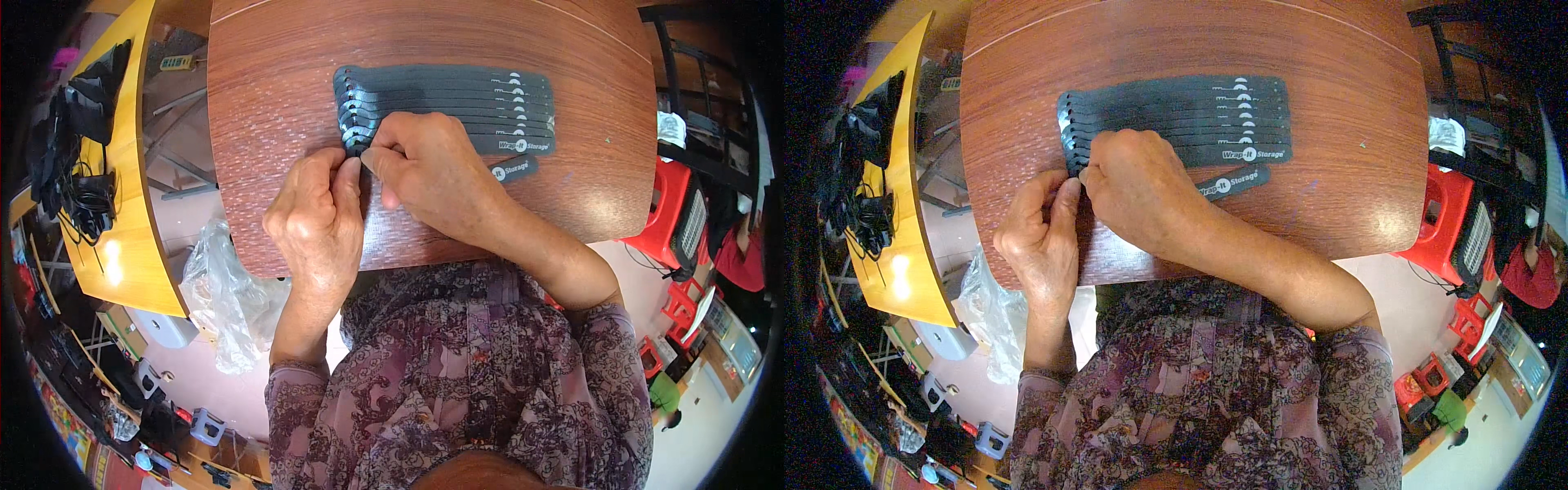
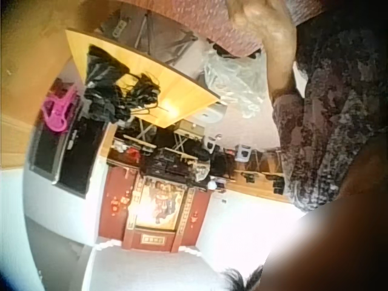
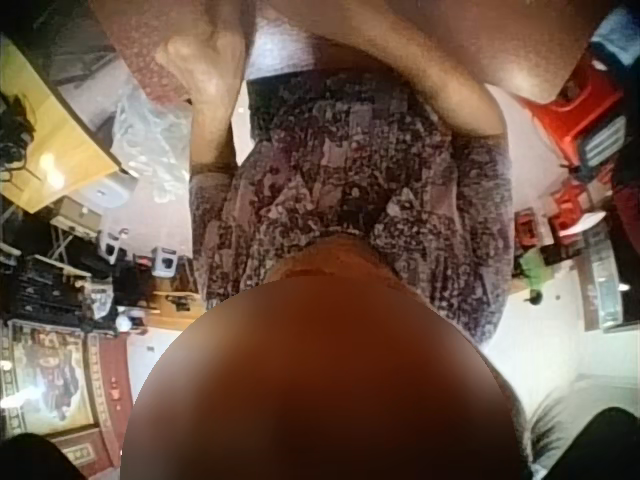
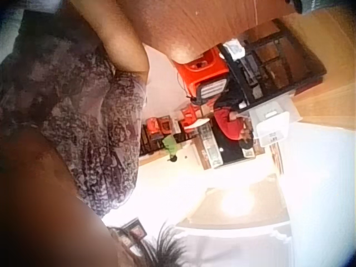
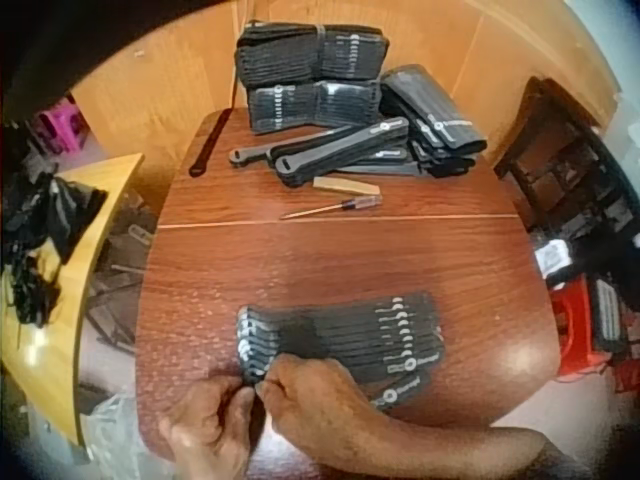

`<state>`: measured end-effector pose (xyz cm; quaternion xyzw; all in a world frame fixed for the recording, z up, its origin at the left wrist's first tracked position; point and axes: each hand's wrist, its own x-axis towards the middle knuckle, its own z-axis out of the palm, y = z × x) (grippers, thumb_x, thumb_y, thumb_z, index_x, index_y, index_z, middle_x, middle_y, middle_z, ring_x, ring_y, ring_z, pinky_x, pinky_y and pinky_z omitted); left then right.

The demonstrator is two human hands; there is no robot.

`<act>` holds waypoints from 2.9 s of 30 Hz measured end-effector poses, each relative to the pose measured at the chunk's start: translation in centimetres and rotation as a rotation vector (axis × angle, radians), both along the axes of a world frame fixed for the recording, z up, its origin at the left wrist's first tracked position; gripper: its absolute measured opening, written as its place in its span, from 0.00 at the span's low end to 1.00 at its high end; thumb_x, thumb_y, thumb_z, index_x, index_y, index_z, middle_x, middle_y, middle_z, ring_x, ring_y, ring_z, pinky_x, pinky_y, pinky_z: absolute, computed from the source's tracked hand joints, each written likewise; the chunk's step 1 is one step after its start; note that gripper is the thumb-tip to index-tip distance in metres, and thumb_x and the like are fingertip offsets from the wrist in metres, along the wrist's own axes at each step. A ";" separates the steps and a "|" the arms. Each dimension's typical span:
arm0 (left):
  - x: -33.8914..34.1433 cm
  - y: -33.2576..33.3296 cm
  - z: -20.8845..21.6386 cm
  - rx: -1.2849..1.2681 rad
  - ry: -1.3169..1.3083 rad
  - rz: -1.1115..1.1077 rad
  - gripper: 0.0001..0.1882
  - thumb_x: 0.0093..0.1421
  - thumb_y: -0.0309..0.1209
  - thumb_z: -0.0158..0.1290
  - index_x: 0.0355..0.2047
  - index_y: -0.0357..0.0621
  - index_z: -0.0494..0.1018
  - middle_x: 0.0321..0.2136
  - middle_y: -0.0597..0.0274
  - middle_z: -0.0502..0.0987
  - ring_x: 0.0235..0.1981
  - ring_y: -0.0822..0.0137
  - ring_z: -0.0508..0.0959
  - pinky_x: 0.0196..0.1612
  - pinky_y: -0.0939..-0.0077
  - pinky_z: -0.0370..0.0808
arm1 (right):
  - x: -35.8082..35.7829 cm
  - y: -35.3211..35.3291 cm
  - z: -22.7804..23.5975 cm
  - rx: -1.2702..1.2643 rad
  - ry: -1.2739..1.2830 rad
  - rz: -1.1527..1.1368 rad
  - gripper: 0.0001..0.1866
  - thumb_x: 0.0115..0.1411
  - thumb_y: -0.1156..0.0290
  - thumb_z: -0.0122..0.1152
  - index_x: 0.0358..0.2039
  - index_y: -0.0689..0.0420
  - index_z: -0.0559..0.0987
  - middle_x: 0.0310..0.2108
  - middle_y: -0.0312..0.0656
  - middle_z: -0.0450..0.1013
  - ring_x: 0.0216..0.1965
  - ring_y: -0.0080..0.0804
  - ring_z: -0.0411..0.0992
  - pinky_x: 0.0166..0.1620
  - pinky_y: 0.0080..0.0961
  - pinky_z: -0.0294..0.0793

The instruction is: The person is inspecting, aligning, and stacking manufactured black textile straps at a workbench.

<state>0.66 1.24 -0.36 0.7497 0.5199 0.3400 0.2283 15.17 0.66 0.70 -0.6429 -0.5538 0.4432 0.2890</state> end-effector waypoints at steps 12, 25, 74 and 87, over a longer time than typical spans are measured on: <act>0.4 0.2 -0.1 -0.063 0.090 0.094 0.05 0.49 0.22 0.58 0.26 0.37 0.74 0.22 0.52 0.77 0.22 0.54 0.78 0.26 0.67 0.73 | -0.1 0.1 -0.2 0.014 -0.025 0.029 0.10 0.56 0.73 0.51 0.24 0.66 0.76 0.13 0.45 0.72 0.16 0.29 0.72 0.21 0.28 0.69; -0.1 0.8 -0.2 -0.129 0.132 0.064 0.05 0.51 0.27 0.58 0.25 0.41 0.73 0.19 0.52 0.75 0.19 0.56 0.76 0.24 0.66 0.70 | 0.7 -2.1 1.7 0.088 -0.353 0.066 0.09 0.53 0.68 0.58 0.23 0.61 0.73 0.22 0.52 0.73 0.26 0.55 0.72 0.31 0.44 0.70; -0.4 1.0 0.0 -0.411 -0.085 0.104 0.04 0.53 0.25 0.59 0.28 0.39 0.76 0.17 0.70 0.72 0.16 0.82 0.64 0.17 0.87 0.57 | 11.6 -8.6 0.8 0.030 -0.081 -0.483 0.15 0.52 0.81 0.62 0.42 0.62 0.72 0.28 0.34 0.71 0.29 0.16 0.67 0.34 0.13 0.69; -0.3 1.1 0.1 -0.430 -0.090 0.114 0.04 0.53 0.26 0.59 0.28 0.39 0.76 0.17 0.70 0.71 0.16 0.82 0.63 0.16 0.88 0.56 | 11.3 -8.4 0.8 0.035 -0.152 -0.479 0.14 0.52 0.81 0.61 0.40 0.62 0.73 0.27 0.35 0.72 0.27 0.17 0.68 0.32 0.15 0.69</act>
